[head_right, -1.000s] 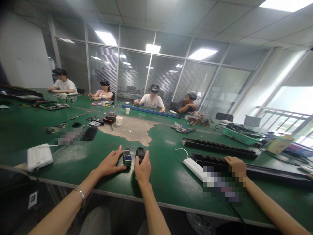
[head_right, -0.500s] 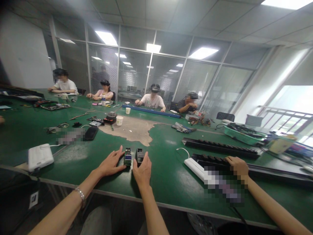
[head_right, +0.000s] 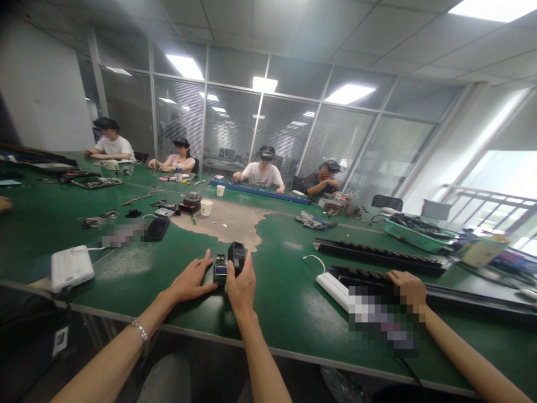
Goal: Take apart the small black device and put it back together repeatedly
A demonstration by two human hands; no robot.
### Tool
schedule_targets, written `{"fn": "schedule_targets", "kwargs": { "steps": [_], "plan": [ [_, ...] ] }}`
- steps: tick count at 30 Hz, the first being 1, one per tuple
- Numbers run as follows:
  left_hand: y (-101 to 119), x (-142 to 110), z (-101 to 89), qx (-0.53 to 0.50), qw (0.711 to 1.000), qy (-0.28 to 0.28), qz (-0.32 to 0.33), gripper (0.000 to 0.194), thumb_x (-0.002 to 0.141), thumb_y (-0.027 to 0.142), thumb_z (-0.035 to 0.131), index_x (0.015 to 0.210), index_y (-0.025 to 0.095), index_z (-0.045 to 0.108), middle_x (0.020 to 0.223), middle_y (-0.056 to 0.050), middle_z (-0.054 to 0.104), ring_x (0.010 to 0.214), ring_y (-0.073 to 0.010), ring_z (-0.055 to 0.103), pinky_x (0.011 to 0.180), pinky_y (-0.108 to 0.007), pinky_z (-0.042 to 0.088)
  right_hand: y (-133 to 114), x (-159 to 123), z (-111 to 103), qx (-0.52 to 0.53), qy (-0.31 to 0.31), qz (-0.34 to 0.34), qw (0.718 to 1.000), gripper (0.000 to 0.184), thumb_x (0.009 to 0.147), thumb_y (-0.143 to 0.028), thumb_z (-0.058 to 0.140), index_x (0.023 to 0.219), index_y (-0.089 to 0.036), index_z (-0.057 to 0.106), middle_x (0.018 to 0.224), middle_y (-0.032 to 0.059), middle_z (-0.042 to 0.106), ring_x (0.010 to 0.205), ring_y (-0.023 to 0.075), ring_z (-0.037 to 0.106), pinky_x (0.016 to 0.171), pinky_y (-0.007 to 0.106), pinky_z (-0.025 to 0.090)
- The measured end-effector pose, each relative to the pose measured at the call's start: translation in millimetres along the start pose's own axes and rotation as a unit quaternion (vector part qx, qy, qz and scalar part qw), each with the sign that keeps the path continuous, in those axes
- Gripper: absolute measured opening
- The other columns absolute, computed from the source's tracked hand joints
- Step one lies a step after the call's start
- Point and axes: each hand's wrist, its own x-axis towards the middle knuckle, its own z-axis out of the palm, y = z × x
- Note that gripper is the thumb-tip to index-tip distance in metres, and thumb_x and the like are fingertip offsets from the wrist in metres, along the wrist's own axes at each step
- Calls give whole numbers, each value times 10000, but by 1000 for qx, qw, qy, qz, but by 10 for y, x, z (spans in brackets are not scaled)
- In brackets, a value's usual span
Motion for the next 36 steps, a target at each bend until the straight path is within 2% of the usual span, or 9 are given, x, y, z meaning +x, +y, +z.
{"fn": "schedule_targets", "kwargs": {
  "steps": [4,10,17,21,25,31,36],
  "plan": [
    [-13,6,18,-1,1000,1,3,1058,809,629,542,1500,125,-81,1476,-150,381,1368,-300,325,1132,-431,195,-149,27,93,7,-30,-16,999,680,895,-428,488,1418,-19,338,1327,236,514,1220,293,519,995,398,412],
    [-38,4,33,-6,1000,4,12,1079,764,669,571,1505,130,3,1543,-189,213,1370,-314,329,1133,-450,213,-234,-6,189,-23,-73,-19,997,709,883,-381,519,1432,9,297,1252,257,567,1122,305,594,918,386,465],
    [-33,0,36,-14,1000,9,17,1197,722,580,642,1481,125,-164,1523,-200,260,1372,-323,322,1133,-485,212,-290,-104,202,-87,-106,-22,990,744,849,-312,556,1447,16,258,1200,249,596,1075,308,613,886,376,476],
    [-2,-5,18,-9,1000,14,22,1124,756,452,613,1476,109,-179,1513,-188,287,1376,-310,307,1132,-468,228,-225,-221,271,-101,-103,-31,989,722,852,-271,532,1433,56,254,1218,270,571,1101,317,590,905,393,469],
    [14,-3,5,0,1000,6,14,1053,770,368,568,1479,117,-169,1514,-172,292,1373,-297,310,1137,-458,218,-164,-279,303,-87,-95,-60,990,686,864,-281,500,1432,31,277,1243,263,549,1156,318,552,913,407,469],
    [10,-5,1,-5,1000,-13,8,1114,733,392,602,1476,116,-181,1520,-167,286,1387,-294,289,1148,-453,188,-137,-248,318,-66,-76,-55,993,784,843,-397,547,1440,25,264,1318,274,497,1201,340,516,971,447,427],
    [20,-1,-9,-6,1000,-15,7,1082,764,407,581,1476,136,-187,1499,-152,335,1385,-280,301,1146,-454,174,-160,-225,312,-57,-96,-44,993,719,856,-328,509,1440,22,275,1289,264,530,1180,325,543,929,413,456]
  ]
}}
